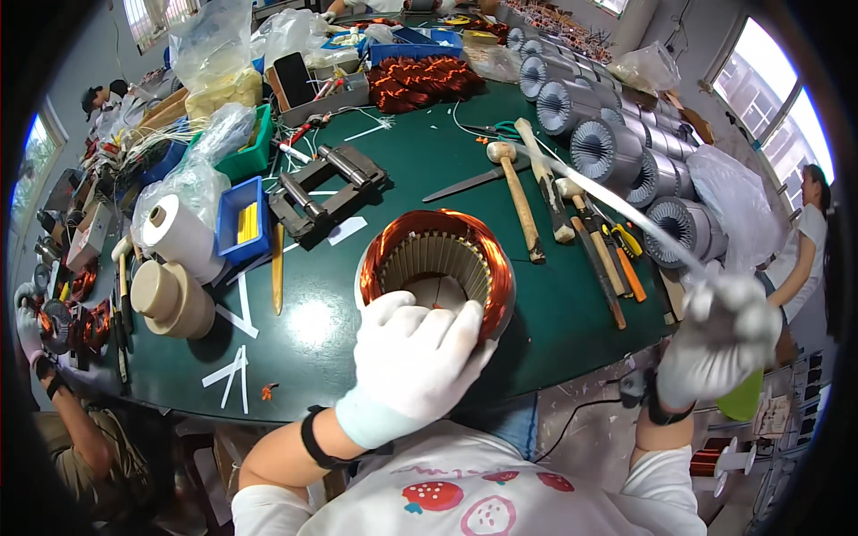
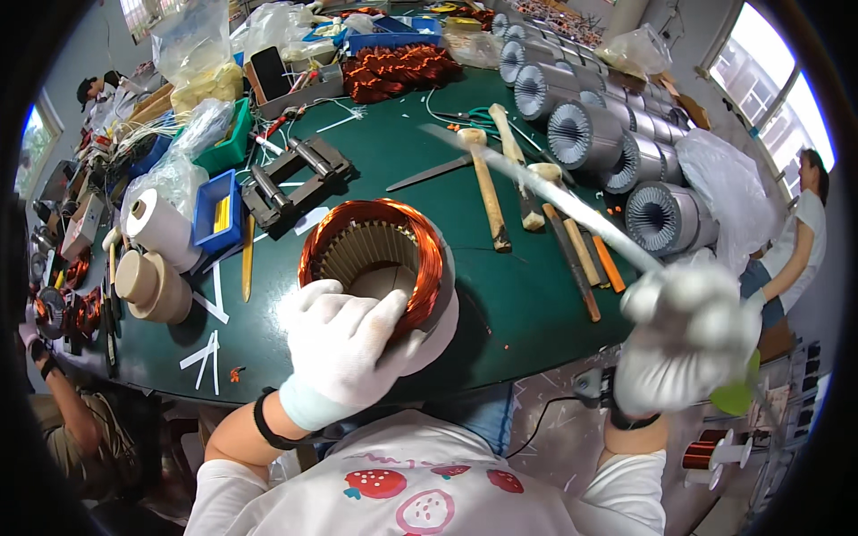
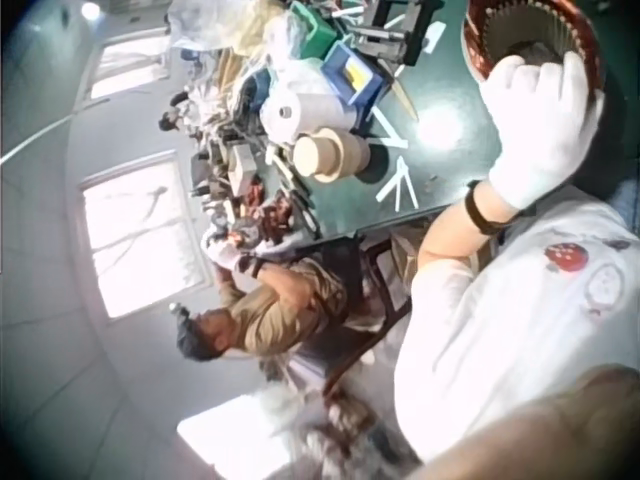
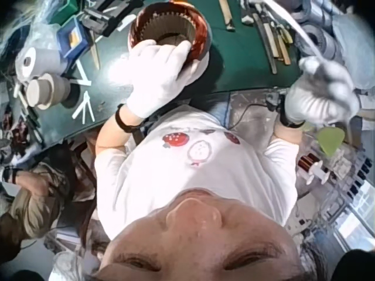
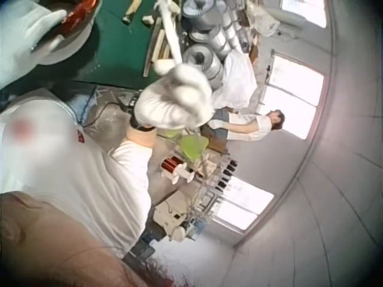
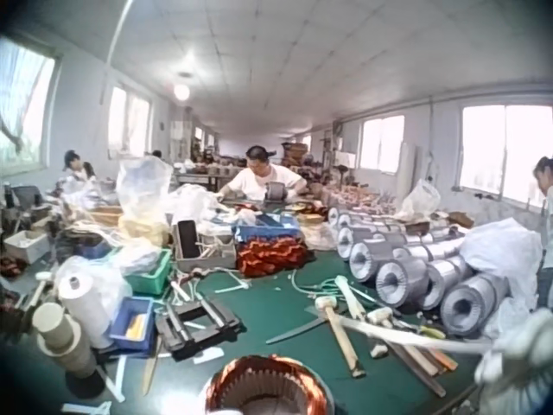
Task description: Adjusting copper windings inside a motor stator using a mallet and metal wedges to ensure proper seating.
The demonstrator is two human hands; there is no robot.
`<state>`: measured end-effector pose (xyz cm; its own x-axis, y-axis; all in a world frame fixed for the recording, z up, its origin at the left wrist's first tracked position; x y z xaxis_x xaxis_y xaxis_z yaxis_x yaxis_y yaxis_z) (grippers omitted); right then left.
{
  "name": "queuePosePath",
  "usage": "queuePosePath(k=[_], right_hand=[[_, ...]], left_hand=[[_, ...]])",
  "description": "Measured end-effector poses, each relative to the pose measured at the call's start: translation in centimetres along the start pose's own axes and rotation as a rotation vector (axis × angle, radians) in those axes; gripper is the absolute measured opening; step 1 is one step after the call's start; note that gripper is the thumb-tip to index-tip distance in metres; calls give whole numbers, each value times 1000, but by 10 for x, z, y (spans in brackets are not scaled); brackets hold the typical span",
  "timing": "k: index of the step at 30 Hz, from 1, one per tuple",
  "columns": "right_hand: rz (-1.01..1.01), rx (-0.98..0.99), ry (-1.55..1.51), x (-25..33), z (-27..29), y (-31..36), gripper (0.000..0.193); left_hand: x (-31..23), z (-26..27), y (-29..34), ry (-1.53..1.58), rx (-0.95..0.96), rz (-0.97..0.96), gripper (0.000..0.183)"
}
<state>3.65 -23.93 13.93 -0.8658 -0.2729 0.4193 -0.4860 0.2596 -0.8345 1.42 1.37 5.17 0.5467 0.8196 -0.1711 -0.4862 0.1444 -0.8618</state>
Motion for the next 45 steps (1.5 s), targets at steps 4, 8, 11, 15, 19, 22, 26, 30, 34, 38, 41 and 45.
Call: queuePosePath(k=[4, 8, 11, 15, 19, 22, 26, 30, 34, 38, 41, 45], right_hand=[[-22, 374, -35, -2, -43, 30, 36], [-64, 602, 69, -17, -50, 48, 26], [-45, 614, 102, -23, -49, 59, 19], [-63, 751, 134, -32, -57, 67, 13], [-111, 856, 96, -42, -63, 79, 18], [6, 795, 54, -39, -70, 84, 14], [31, 980, 246, -36, -95, 100, 18], [193, 948, 191, -44, -87, 108, 21], [-71, 629, 152, -78, -89, 63, 15], [-262, 514, 106, -83, -102, 42, 20], [-375, 276, 14, -75, -58, 54, 25], [-135, -68, 112, -17, 9, 44, 33]], left_hand=[[-10, -8, 0, -63, 29, 1, 38], [-16, -13, 0, -103, 99, 34, 53], [-18, -13, 0, -112, 118, 21, 52], [-11, -7, 1, -59, 79, -5, 51], [18, 13, -6, 190, 175, -62, 48], [46, 16, -2, 258, 212, -11, 45], [45, 14, 6, 270, 167, 33, 39], [37, 12, 5, 268, 112, 57, 37], [29, 11, 9, 229, 72, 90, 36], [17, 13, 8, 106, -10, 133, 34], [3, 0, 10, 87, 173, 52, 49], [26, 15, -7, 207, 169, -60, 52]])
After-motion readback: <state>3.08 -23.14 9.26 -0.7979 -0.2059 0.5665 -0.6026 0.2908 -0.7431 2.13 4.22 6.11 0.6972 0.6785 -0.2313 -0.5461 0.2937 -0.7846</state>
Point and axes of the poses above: each hand's wrist, its own y-axis away from the middle knuckle, its own z-axis out of the back of the hand, x = y × z, the point moved 8 cm from there along -y, towards the middle knuckle, and after that the axes turned 10 degrees about -x, right-handed, at the moved point
